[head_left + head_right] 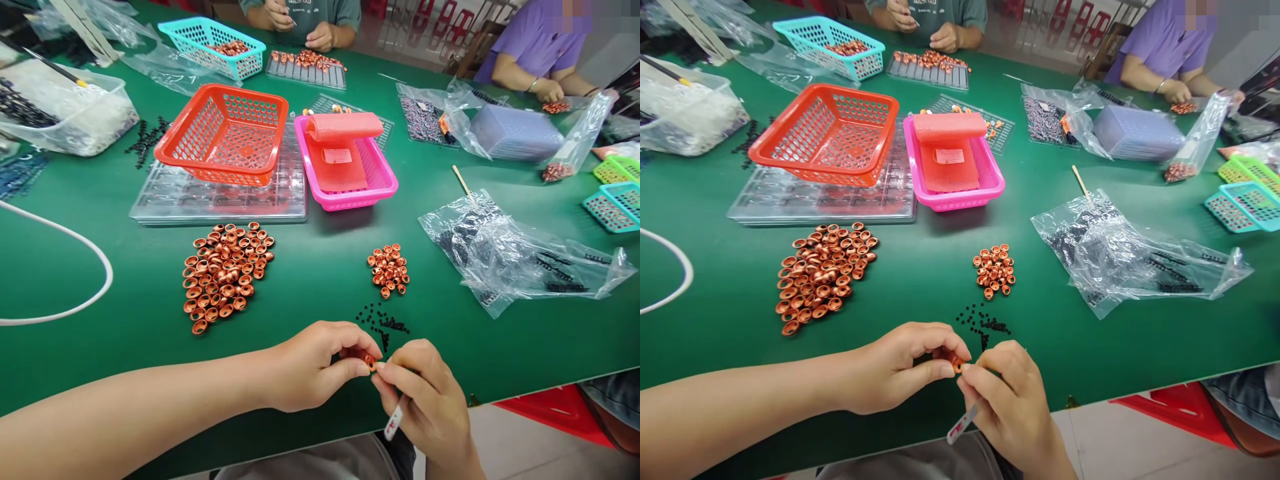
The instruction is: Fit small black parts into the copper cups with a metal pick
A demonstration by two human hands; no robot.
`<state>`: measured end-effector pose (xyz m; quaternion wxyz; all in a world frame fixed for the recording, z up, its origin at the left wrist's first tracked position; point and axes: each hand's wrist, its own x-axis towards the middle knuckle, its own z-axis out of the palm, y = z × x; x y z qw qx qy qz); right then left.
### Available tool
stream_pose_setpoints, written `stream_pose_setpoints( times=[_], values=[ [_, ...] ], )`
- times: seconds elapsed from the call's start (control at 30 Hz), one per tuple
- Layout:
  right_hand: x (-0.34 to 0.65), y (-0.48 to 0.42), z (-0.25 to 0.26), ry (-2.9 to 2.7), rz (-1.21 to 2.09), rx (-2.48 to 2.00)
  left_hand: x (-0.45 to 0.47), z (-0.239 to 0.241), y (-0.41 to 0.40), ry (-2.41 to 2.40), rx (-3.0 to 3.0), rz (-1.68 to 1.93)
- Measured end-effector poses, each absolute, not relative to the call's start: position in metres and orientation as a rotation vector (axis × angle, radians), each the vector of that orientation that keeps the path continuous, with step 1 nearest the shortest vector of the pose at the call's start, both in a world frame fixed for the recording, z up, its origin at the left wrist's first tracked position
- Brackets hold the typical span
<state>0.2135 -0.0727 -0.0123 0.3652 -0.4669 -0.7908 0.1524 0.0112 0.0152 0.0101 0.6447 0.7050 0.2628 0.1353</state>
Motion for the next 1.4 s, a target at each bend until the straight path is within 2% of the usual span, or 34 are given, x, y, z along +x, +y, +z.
stream_pose_setpoints(
  times=[0.6, 1.03, 1.27, 1.4],
  values=[
    [0.212, -0.069, -0.014, -2.263, 0.197, -1.132, 0.010, 0.006, 0.013, 0.538, 1.829, 0.335],
    [0.211, -0.068, -0.015, -2.271, 0.293, -1.100, 0.011, 0.006, 0.014, 0.532, 1.879, 0.365],
    [0.218, -0.057, -0.023, -2.304, 0.063, -0.918, 0.015, -0.002, 0.008, 0.528, 2.034, 0.376],
    [0.215, -0.049, -0.013, -2.316, 0.147, -0.888, 0.011, 0.006, 0.013, 0.594, 2.125, 0.321]
  ],
)
